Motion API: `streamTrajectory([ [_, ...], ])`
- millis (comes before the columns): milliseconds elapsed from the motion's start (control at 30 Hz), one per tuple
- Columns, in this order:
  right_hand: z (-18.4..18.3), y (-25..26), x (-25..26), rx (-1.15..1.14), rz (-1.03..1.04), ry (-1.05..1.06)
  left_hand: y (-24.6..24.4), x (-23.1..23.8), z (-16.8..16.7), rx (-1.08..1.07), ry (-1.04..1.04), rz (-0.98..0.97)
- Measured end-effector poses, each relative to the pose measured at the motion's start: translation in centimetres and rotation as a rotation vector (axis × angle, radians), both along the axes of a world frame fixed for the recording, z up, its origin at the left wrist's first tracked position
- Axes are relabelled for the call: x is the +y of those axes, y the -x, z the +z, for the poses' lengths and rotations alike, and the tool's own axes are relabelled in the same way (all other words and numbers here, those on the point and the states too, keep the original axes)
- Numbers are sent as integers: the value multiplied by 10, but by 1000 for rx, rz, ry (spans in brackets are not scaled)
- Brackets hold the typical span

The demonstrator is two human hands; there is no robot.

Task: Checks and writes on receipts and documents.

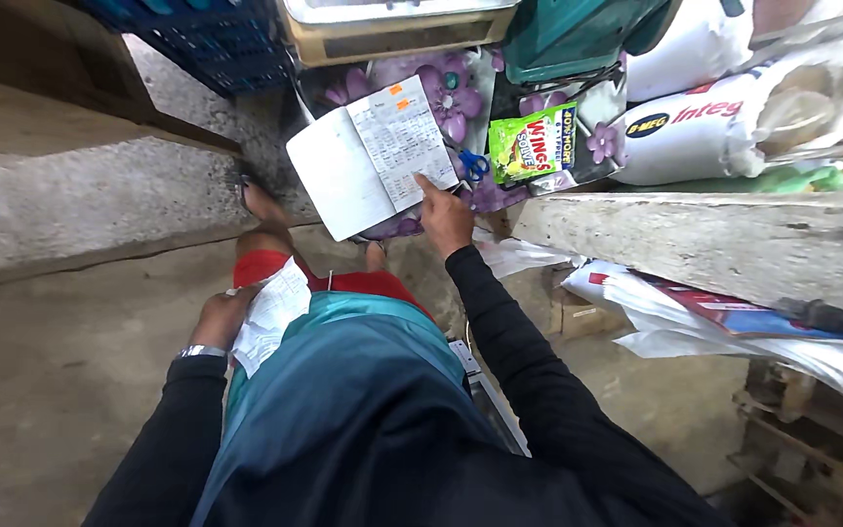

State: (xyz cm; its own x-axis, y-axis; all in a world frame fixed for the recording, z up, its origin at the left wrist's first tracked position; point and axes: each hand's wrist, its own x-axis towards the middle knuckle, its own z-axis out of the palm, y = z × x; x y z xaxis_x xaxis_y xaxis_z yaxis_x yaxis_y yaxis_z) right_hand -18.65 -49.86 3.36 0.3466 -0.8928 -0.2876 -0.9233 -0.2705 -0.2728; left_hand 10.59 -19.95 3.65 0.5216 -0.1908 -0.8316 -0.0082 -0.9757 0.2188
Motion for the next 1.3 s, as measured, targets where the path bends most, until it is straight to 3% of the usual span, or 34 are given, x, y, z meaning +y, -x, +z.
streamTrajectory([
  [167,0,4,-8,-17,-138,10,2,3,-2,-3,11,8],
  [533,-10,2,1,-17,-108,78,11,6,-4,8,20,39],
  [667,-1,-7,17,-320,-130,67,17,1,5,-68,68,74],
  [733,18,-24,37,-493,-95,-142,20,-3,12,-130,136,66],
  [867,53,-57,84,-663,-23,-818,29,-21,32,-169,445,-17],
  [967,78,-68,103,-675,32,-1095,32,-40,64,-127,706,-32],
  [1067,91,-77,98,-752,66,-1301,33,-63,92,-53,904,137],
  [1167,89,-90,98,-881,-204,-1454,42,-60,110,49,1062,328],
  [1300,100,-125,112,-1090,-639,-1608,79,-36,123,-30,1066,222],
])
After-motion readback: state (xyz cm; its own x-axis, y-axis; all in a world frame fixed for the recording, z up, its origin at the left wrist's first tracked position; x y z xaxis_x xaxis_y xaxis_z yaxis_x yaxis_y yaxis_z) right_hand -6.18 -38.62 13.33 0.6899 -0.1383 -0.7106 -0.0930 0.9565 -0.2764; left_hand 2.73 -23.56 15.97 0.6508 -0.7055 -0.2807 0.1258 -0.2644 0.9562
